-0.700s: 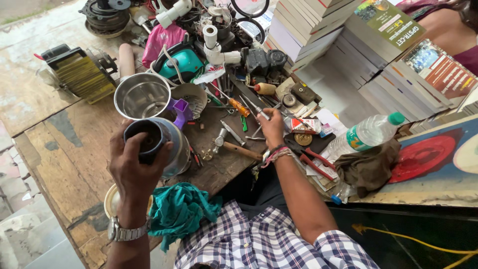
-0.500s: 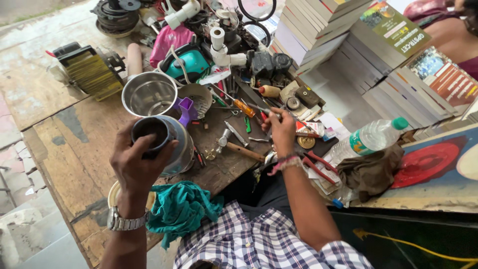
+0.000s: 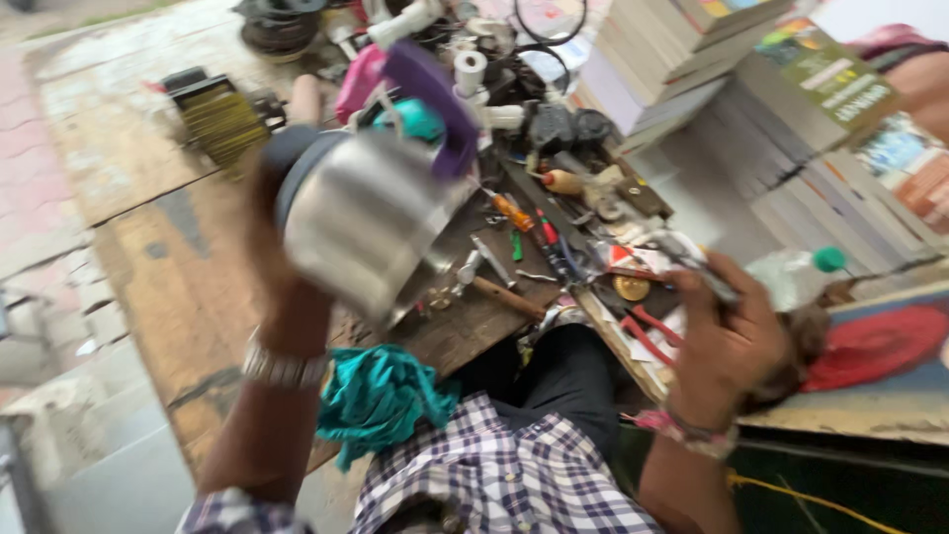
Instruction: The person assembles a small kitchen appliance by inserting a metal blade into a stainless steel jar, securing the jar onto a blue base, and then inserting a metal rod into the base. The person uses a hammer to tap the rod into place and adjusts components by hand.
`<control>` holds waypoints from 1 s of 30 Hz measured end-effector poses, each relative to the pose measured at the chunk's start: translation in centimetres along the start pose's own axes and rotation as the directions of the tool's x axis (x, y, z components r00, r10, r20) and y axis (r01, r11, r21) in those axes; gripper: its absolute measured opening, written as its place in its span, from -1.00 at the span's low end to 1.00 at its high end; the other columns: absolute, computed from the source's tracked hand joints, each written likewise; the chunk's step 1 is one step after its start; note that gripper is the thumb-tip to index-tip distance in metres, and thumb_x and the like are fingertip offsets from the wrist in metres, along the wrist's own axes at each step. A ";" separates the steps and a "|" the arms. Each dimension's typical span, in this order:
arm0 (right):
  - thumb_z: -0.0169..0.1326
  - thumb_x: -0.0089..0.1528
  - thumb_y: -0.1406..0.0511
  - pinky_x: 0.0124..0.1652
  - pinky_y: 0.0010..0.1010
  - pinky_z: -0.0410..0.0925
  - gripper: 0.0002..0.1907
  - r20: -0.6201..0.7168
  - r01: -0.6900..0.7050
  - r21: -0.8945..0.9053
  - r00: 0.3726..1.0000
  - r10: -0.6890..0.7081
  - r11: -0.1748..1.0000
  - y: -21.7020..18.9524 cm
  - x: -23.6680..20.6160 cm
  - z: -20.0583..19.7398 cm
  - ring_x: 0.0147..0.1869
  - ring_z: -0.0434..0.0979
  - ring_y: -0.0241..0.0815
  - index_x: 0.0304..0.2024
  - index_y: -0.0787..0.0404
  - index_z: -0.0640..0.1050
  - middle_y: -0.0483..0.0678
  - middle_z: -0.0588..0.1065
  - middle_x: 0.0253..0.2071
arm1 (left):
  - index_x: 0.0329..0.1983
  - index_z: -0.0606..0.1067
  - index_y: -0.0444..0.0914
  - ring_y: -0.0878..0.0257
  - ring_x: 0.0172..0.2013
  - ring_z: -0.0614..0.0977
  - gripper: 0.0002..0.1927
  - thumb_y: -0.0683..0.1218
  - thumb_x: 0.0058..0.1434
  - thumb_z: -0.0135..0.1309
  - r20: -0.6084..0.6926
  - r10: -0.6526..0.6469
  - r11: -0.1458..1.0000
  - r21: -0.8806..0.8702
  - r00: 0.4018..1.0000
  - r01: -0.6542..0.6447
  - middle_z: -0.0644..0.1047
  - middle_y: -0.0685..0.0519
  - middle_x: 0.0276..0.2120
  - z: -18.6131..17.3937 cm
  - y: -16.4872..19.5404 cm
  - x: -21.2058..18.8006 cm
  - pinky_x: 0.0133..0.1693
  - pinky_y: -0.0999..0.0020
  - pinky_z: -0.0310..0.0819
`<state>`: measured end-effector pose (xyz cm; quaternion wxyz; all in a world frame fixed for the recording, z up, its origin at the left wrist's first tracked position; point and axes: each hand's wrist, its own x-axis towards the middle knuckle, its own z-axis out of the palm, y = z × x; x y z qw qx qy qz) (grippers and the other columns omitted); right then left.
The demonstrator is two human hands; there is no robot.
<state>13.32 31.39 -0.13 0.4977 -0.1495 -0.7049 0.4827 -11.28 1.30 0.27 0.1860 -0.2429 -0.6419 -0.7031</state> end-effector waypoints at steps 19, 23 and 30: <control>0.27 0.31 0.41 -0.36 -0.59 0.25 -0.77 0.296 0.319 -0.065 0.911 -0.287 0.946 -7.3 -4.8 6.5 -0.32 0.42 -0.37 -0.03 0.38 0.55 -0.03 0.54 -0.28 | 0.18 0.46 -0.32 0.03 -0.15 0.72 -0.57 0.06 0.42 0.00 0.618 -0.509 0.037 -0.680 0.599 0.733 0.62 -0.18 -0.07 3.1 -8.6 0.9 -0.11 0.00 0.71; 0.27 0.35 0.41 -0.35 -0.60 0.27 -0.79 0.303 0.341 -0.080 0.904 -0.303 0.937 -5.6 -4.8 8.0 -0.34 0.42 -0.37 -0.01 0.37 0.55 -0.01 0.53 -0.25 | 0.17 0.47 -0.38 0.06 -0.14 0.73 -0.49 0.13 0.44 -0.01 0.625 -0.520 0.057 -0.654 0.582 0.754 0.64 -0.18 -0.07 3.0 -9.1 1.4 -0.09 0.05 0.71; 0.29 0.28 0.42 -0.30 -0.53 0.27 -0.78 0.353 0.329 -0.109 0.895 -0.273 0.938 -3.8 -4.3 10.9 -0.30 0.45 -0.30 -0.04 0.30 0.58 -0.07 0.53 -0.30 | 0.13 0.49 -0.35 0.09 -0.19 0.73 -0.47 0.17 0.35 0.05 0.578 -0.587 0.147 -0.612 0.567 0.777 0.64 -0.15 -0.11 2.3 -11.3 1.7 -0.16 0.08 0.73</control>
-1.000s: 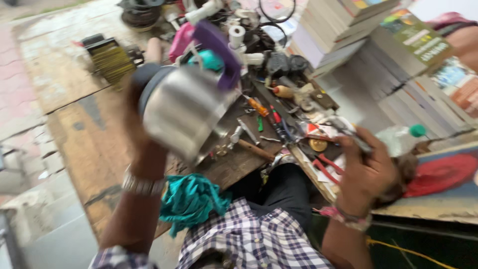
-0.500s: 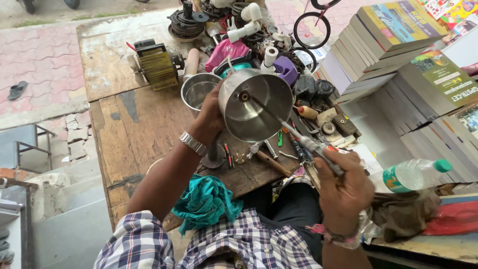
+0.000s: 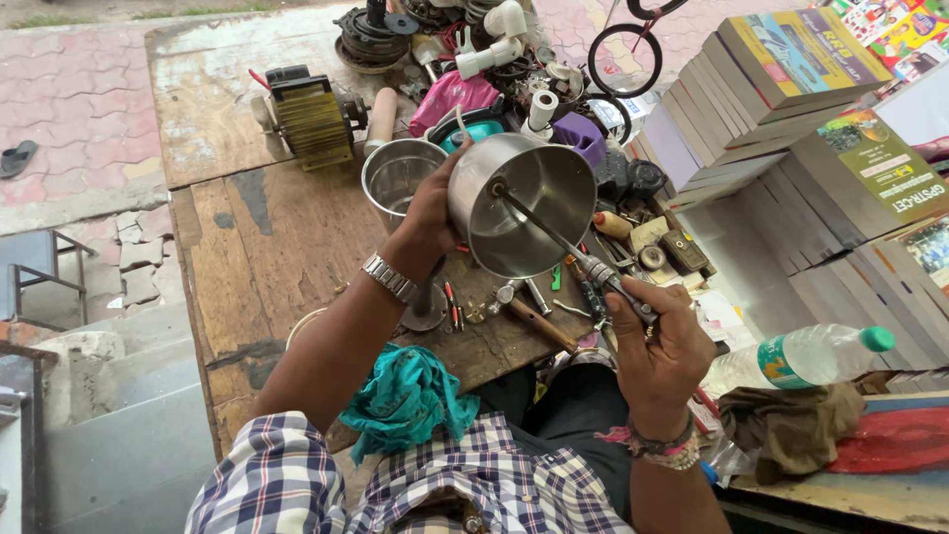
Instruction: The person assembles a small kitchen appliance by inserting a metal blade into a stainless steel jar, securing the jar onto a blue base, and then inserting a metal rod into the base. The person uses a hammer to tap the rod into place and adjusts components by hand.
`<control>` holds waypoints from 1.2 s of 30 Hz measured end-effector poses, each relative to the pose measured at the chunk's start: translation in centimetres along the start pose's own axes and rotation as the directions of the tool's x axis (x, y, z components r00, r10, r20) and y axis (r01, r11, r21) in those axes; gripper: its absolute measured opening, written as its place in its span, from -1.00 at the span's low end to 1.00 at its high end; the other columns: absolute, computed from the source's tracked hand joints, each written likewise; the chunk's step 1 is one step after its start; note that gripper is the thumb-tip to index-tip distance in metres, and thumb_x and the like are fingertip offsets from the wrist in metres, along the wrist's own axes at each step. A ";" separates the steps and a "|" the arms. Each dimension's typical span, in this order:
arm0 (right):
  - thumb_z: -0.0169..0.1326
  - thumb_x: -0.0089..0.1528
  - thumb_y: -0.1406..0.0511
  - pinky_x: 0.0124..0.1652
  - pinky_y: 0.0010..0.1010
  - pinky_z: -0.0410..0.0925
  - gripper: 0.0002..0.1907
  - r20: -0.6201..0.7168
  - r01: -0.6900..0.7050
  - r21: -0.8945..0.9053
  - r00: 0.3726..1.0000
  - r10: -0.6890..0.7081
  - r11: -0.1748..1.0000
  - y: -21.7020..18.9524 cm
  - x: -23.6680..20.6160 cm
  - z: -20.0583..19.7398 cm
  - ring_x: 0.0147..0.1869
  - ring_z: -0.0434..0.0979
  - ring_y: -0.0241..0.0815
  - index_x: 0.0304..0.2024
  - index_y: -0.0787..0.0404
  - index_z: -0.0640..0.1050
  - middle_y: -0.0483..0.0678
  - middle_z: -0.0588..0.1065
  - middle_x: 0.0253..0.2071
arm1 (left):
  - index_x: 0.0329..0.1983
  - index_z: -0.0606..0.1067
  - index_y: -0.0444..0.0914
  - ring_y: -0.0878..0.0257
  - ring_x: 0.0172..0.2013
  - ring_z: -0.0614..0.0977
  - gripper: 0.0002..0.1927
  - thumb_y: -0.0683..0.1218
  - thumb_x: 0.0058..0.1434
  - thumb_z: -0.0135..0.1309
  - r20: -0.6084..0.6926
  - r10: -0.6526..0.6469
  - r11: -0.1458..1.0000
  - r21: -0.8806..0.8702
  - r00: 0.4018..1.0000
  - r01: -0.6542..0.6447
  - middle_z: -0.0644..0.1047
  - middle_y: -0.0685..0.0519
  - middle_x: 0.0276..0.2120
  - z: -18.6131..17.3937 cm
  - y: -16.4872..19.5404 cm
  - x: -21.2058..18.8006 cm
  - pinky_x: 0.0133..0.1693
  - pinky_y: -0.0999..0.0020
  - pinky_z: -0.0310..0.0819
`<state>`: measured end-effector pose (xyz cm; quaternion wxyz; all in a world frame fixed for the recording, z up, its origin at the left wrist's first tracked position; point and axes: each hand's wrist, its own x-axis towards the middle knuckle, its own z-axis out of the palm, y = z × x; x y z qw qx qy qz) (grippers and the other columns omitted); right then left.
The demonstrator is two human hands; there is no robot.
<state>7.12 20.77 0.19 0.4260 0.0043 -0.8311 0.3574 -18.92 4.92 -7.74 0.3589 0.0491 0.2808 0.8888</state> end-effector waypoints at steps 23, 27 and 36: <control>0.12 0.27 0.14 0.17 -0.05 0.30 -0.45 0.212 0.204 -0.278 0.966 -0.147 0.939 5.6 -1.0 -5.1 0.26 0.45 0.14 0.19 0.36 0.44 0.23 0.49 0.16 | -0.02 0.44 -0.32 0.12 -0.22 0.67 -0.66 0.06 0.43 0.05 -0.118 0.321 0.942 0.146 0.940 -0.303 0.60 -0.10 -0.18 0.5 -0.4 3.5 -0.17 0.19 0.65; 0.14 0.26 0.14 0.14 -0.06 0.31 -0.45 0.445 0.210 -0.253 0.892 -0.079 0.944 7.0 -4.7 -6.5 0.22 0.46 0.12 0.19 0.36 0.44 0.22 0.50 0.12 | 0.06 0.46 -0.36 0.06 -0.16 0.70 -0.53 0.13 0.37 -0.01 -0.117 0.189 0.982 0.008 0.975 -0.189 0.63 -0.15 -0.14 -0.6 -0.1 4.6 -0.10 0.14 0.67; 0.18 0.26 0.15 0.07 -0.11 0.34 -0.44 0.538 -0.267 -0.156 0.785 0.308 0.951 11.3 -10.6 -4.9 0.13 0.48 0.09 0.18 0.38 0.45 0.20 0.51 0.04 | 0.10 0.48 -0.41 0.05 -0.11 0.69 -0.51 0.12 0.43 -0.01 -0.063 0.185 0.978 -0.091 0.981 -0.190 0.62 -0.17 -0.09 -3.2 -0.7 6.8 -0.05 0.13 0.66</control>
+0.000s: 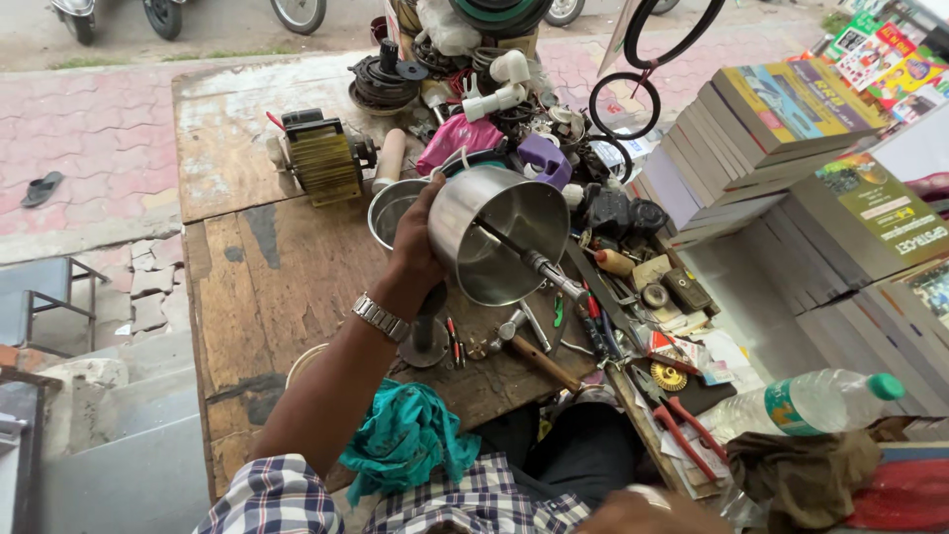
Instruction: The person assembles a small kitchen appliance by inserting a metal blade into a stainless steel jar, securing the jar onto a blue base, and then inserting a metal rod into the base. The person uses a hammer to tap the rod into place and adjusts components by hand.
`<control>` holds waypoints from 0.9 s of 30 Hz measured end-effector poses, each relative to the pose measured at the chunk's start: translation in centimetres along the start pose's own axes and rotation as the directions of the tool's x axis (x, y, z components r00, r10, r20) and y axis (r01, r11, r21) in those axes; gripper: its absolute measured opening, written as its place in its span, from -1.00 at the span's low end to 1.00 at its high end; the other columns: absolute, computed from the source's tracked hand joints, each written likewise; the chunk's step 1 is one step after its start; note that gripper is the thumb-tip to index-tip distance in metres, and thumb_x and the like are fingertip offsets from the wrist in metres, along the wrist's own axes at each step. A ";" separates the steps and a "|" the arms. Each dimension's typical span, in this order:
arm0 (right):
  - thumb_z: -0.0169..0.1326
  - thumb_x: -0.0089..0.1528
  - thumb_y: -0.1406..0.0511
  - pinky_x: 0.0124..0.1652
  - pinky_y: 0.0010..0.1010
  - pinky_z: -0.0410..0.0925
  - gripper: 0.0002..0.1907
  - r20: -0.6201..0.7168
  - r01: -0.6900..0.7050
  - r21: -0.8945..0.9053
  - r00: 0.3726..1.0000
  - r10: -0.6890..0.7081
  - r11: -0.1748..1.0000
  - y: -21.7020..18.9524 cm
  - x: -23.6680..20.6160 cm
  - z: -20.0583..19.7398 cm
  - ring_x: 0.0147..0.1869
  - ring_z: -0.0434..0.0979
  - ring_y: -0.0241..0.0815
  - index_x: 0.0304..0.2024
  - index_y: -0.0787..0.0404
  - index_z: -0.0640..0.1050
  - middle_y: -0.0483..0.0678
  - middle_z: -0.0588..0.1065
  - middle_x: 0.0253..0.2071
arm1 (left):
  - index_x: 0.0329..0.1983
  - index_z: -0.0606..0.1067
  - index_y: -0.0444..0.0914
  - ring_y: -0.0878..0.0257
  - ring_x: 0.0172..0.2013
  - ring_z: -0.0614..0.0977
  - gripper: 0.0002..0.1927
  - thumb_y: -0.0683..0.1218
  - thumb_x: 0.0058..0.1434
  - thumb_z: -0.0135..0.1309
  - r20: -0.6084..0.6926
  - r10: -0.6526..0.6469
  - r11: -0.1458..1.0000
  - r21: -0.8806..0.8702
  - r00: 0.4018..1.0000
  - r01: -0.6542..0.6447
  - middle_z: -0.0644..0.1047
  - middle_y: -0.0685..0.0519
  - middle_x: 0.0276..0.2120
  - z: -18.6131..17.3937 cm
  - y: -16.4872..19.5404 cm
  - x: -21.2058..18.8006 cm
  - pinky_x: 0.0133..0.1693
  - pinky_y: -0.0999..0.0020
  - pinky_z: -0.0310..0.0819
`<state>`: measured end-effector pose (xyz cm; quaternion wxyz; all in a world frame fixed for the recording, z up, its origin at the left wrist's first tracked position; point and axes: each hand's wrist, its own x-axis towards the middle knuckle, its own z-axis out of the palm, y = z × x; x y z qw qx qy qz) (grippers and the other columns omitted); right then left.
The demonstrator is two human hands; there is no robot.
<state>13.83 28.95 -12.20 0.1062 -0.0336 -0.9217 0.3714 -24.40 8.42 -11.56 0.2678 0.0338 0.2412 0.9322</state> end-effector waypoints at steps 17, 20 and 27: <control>0.25 0.25 0.15 -0.06 -0.18 0.40 -0.42 -0.157 0.015 0.067 0.988 -0.005 0.998 -2.2 5.1 -1.8 -0.04 0.52 0.03 0.17 0.40 0.46 0.15 0.54 -0.13 | 0.05 0.48 -0.39 0.08 -0.18 0.68 -0.53 0.13 0.43 -0.01 0.032 0.019 0.997 0.077 0.999 -0.022 0.62 -0.15 -0.14 0.5 -1.0 1.5 -0.08 0.15 0.64; 0.26 0.25 0.15 -0.08 -0.20 0.41 -0.42 -0.461 0.225 -0.126 0.849 -0.258 0.966 -4.3 10.7 -2.5 -0.07 0.52 0.02 0.17 0.41 0.46 0.15 0.55 -0.15 | 0.03 0.45 -0.39 0.09 -0.21 0.69 -0.56 0.10 0.41 -0.01 -0.003 0.063 0.990 0.123 0.998 -0.062 0.61 -0.16 -0.17 0.7 -1.1 1.8 -0.13 0.16 0.67; 0.19 0.23 0.22 -0.36 -0.46 0.45 -0.40 -0.087 -0.010 0.433 0.995 0.053 0.901 -4.0 17.0 -0.2 -0.30 0.62 -0.30 0.28 0.33 0.45 -0.04 0.65 -0.26 | 0.01 0.29 -0.36 0.14 -0.37 0.63 -0.57 0.11 0.41 -0.01 -0.022 0.237 0.880 0.429 0.971 -0.205 0.52 -0.13 -0.26 1.9 -2.2 0.9 -0.31 0.25 0.66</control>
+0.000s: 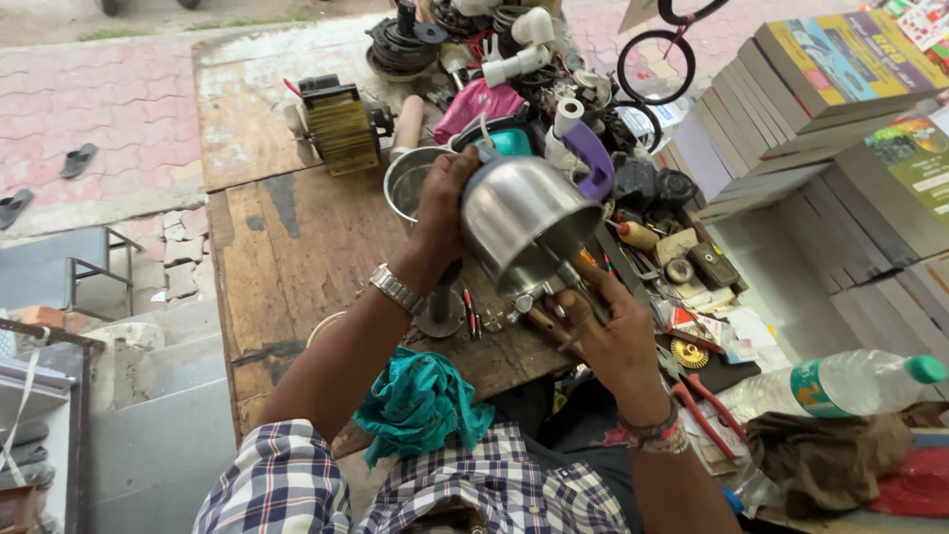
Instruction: The person assembles a small kitchen appliance by inserting a metal blade into a stainless steel jar, securing the jar onto a blue base, and then inserting a metal rod into the base. The person uses a hammer to tap the rod into place and adjusts components by hand.
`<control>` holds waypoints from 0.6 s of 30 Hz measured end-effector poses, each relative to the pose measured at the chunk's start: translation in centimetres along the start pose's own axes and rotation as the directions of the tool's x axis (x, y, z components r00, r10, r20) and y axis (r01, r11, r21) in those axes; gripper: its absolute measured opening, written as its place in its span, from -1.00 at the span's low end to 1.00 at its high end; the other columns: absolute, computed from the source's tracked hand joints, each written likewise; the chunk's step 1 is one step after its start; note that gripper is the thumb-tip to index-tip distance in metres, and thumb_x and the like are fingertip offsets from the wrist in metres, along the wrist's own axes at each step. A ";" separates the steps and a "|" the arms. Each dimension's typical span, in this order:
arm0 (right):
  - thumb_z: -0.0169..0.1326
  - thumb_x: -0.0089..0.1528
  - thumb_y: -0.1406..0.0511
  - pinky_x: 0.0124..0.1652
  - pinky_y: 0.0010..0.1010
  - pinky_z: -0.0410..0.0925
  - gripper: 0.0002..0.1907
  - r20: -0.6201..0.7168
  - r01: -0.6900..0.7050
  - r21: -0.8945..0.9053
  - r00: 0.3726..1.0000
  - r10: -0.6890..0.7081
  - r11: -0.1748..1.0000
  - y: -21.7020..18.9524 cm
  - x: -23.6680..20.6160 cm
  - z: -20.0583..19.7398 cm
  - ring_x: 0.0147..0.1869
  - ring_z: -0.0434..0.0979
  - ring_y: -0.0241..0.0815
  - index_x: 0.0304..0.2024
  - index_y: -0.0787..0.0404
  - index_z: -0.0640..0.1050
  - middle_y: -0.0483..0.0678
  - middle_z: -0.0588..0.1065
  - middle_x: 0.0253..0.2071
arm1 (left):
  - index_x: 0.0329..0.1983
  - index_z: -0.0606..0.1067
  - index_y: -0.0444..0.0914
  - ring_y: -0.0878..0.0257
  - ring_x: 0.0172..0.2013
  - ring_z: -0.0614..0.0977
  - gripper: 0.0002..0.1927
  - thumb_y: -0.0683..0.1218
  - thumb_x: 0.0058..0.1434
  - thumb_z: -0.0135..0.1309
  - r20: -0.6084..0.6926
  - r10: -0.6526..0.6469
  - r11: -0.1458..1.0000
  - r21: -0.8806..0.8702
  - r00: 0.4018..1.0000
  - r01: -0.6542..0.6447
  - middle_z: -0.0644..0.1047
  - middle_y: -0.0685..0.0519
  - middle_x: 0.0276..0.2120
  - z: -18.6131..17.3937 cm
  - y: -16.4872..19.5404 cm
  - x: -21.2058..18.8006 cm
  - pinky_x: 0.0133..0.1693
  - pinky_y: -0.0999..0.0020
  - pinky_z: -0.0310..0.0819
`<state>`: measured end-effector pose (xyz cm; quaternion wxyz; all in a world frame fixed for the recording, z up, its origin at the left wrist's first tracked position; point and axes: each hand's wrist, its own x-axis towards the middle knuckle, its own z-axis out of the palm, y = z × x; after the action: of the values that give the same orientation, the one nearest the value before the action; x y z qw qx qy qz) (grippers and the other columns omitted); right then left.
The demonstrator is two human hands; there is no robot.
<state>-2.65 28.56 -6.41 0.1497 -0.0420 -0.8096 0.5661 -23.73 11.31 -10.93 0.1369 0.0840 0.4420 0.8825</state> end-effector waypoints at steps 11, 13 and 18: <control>0.33 0.15 0.35 -0.41 -0.51 0.35 -0.71 -0.179 0.249 -0.424 0.920 -0.350 0.871 5.4 -3.9 -4.8 -0.43 0.52 -0.35 -0.08 0.28 0.65 -0.03 0.59 -0.34 | 0.34 0.28 -0.27 0.13 -0.16 0.67 -0.20 0.41 0.32 -0.24 0.353 -0.305 0.876 0.469 0.884 0.115 0.52 -0.10 -0.07 4.0 3.5 -6.1 -0.22 0.35 0.70; 0.32 0.14 0.35 -0.39 -0.48 0.36 -0.69 -0.051 0.434 -0.501 0.849 -0.527 0.748 5.1 -4.3 -6.7 -0.40 0.54 -0.30 -0.07 0.28 0.64 0.00 0.60 -0.29 | 0.30 0.27 -0.17 0.03 -0.26 0.65 -0.25 0.40 0.28 -0.35 0.149 -0.529 0.617 0.743 0.835 0.259 0.51 -0.12 -0.13 5.7 4.3 -5.6 -0.33 0.18 0.64; 0.30 0.15 0.36 -0.35 -0.45 0.39 -0.73 -0.013 0.470 -0.589 0.807 -0.590 0.657 8.2 -5.2 -8.9 -0.32 0.60 -0.29 -0.09 0.29 0.65 0.01 0.63 -0.29 | 0.38 0.39 -0.10 -0.15 -0.19 0.58 -0.39 0.29 0.41 -0.20 0.202 -0.644 0.537 0.806 0.738 0.248 0.56 -0.25 -0.06 8.4 4.1 -5.3 -0.24 0.00 0.50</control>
<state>4.04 38.28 -12.20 0.3716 0.0978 -0.8950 0.2268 -17.12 13.67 -2.82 0.4243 0.2261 0.7148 0.5079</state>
